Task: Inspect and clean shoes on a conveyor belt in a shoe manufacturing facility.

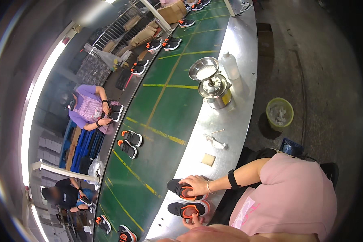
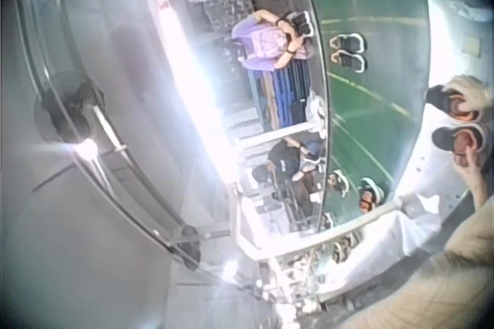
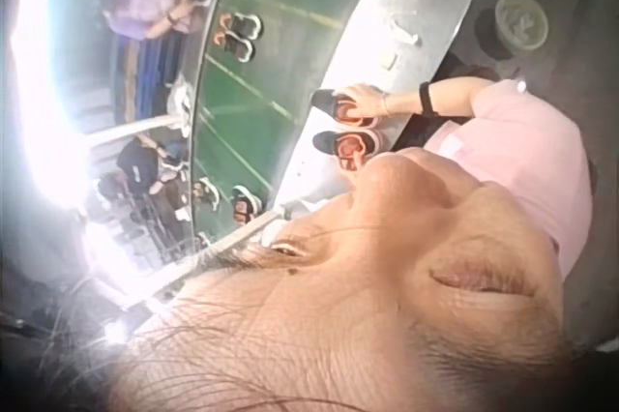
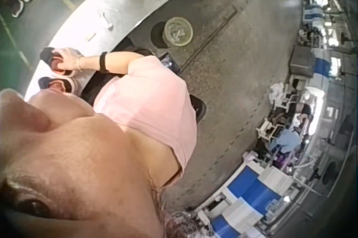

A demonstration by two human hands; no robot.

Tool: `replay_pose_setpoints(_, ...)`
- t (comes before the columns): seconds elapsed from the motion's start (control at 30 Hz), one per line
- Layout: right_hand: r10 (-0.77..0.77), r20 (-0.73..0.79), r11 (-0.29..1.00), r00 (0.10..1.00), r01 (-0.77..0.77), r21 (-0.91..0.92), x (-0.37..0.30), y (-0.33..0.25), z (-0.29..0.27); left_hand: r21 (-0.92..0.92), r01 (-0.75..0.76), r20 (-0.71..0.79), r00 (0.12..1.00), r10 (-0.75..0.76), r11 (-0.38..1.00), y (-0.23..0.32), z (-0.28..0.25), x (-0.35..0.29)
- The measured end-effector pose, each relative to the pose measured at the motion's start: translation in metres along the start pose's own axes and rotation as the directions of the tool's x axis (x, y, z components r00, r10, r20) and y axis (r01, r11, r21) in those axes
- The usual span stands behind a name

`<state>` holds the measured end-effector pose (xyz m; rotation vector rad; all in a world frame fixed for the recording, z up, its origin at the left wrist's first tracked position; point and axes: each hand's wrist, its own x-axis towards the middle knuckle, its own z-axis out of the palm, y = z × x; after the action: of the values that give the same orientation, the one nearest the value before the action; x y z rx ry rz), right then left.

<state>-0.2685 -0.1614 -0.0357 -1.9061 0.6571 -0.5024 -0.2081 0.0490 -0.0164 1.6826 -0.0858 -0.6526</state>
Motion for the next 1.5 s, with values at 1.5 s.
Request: replay_pose_setpoints(1.5, 0.07, 0.51, 0.054, 0.857, -0.514, 0.856, -0.03, 0.063, -0.05, -0.614, 0.314, 0.518, 0.853, 0.069, 0.724, -0.045, 0.033, 0.065)
